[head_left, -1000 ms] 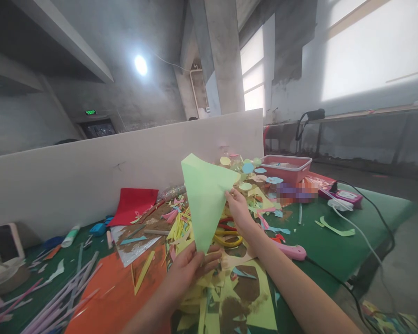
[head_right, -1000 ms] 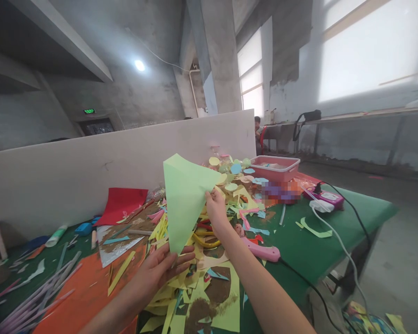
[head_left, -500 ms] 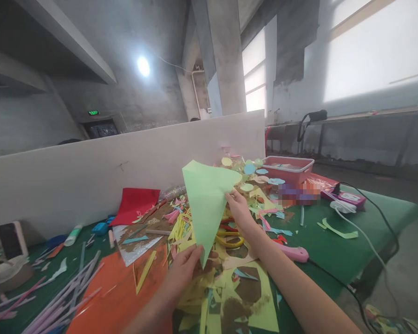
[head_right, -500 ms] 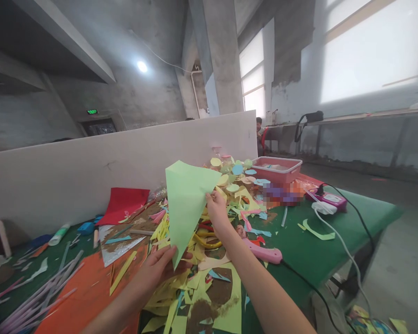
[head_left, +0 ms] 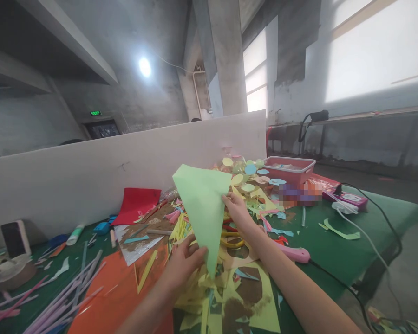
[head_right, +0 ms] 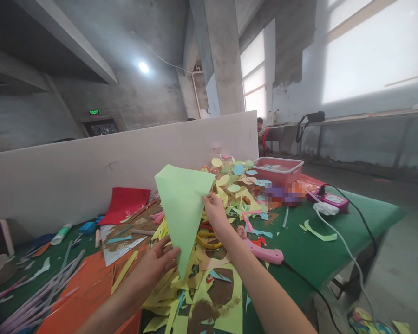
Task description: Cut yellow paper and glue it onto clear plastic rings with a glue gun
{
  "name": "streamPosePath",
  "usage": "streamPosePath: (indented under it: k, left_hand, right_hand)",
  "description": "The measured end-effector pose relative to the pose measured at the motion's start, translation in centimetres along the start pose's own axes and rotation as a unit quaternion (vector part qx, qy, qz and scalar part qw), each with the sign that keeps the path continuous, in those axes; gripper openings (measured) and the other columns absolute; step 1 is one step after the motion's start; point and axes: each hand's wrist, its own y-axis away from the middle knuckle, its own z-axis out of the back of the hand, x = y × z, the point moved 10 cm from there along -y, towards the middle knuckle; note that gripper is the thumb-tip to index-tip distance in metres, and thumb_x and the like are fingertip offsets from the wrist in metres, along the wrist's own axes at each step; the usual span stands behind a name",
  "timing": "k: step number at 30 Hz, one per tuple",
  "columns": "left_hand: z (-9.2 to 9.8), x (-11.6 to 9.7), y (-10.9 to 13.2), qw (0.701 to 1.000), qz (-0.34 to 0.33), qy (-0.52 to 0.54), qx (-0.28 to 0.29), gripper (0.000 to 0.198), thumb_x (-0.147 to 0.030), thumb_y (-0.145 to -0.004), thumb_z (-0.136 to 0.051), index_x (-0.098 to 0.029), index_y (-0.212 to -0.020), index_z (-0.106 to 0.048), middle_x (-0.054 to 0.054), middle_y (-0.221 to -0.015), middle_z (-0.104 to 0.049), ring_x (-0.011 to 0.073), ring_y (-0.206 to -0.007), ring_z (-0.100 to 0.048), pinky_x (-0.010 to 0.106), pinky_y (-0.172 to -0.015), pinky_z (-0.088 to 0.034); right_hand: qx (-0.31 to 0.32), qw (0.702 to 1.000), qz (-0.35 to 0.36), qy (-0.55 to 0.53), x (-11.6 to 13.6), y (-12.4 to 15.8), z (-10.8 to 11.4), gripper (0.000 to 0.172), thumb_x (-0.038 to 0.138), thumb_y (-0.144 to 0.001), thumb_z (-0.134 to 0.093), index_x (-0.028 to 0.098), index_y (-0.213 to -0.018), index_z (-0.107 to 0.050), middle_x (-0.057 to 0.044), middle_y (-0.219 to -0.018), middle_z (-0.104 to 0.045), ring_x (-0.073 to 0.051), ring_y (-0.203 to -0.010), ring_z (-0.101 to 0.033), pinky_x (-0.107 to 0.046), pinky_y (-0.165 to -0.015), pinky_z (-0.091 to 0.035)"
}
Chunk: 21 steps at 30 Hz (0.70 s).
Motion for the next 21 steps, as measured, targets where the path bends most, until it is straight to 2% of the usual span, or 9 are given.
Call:
streamPosePath:
  k: [3, 8, 12, 16, 21]
  left_hand:
    - [0.2, -0.2, 0.2, 1.000, 0.005, 0.018, -0.018, 0.057, -0.039, -0.060, -0.083, -0.018, -0.108, -0.060, 0.012, -0.105, -0.074, 0.0245, -0.093, -0.071, 0.032, -0.080, -0.056]
    - [1.8, -0.5, 0.0, 0.995, -0.010, 0.054, -0.082, 0.044, -0.031, -0.065, -0.081, -0.018, -0.103, -0.061, 0.011, -0.110, -0.073, 0.0240, -0.095, -0.071, 0.031, -0.078, -0.058]
    - [2.9, -0.7, 0.0, 0.989, -0.013, 0.065, -0.130, 0.034, -0.023, -0.070, -0.077, -0.017, -0.101, -0.062, 0.009, -0.103, -0.075, 0.0236, -0.091, -0.072, 0.031, -0.074, -0.059]
    - [2.7, -0.5, 0.0, 0.989, 0.000, 0.068, -0.131, 0.018, -0.016, -0.078, -0.068, -0.014, -0.097, -0.065, 0.010, -0.099, -0.076, 0.0232, -0.091, -0.072, 0.029, -0.073, -0.059]
    - [1.8, -0.3, 0.1, 0.991, 0.016, 0.085, -0.104, 0.011, -0.020, -0.085, -0.061, -0.013, -0.090, -0.066, 0.012, -0.095, -0.077, 0.0238, -0.094, -0.071, 0.029, -0.075, -0.059]
  right_hand:
    - [0.035, 0.999, 0.000, 0.001, -0.5, 0.3, -1.3, 0.033, 0.052, -0.066, -0.072, 0.023, -0.078, -0.062, -0.002, -0.072, -0.073, -0.022, -0.066, -0.067, -0.034, -0.063, -0.052]
    - [0.102, 0.995, 0.010, 0.004, -0.8, 1.3, -3.6, 0.032, 0.051, -0.069, -0.070, 0.023, -0.082, -0.066, -0.001, -0.073, -0.073, -0.021, -0.066, -0.067, -0.032, -0.062, -0.053]
    - [0.133, 0.991, 0.016, 0.005, -0.8, 1.7, -4.5, 0.030, 0.051, -0.070, -0.070, 0.023, -0.083, -0.068, 0.000, -0.071, -0.073, -0.021, -0.064, -0.067, -0.032, -0.060, -0.053]
    - [0.118, 0.993, 0.027, 0.001, -0.7, 1.4, -4.1, 0.028, 0.048, -0.071, -0.068, 0.024, -0.084, -0.068, -0.001, -0.074, -0.073, -0.022, -0.068, -0.068, -0.034, -0.063, -0.054]
    - [0.080, 0.996, 0.030, 0.009, -0.6, 0.4, -2.6, 0.025, 0.046, -0.068, -0.070, 0.024, -0.079, -0.066, -0.001, -0.070, -0.072, -0.022, -0.063, -0.067, -0.033, -0.058, -0.052]
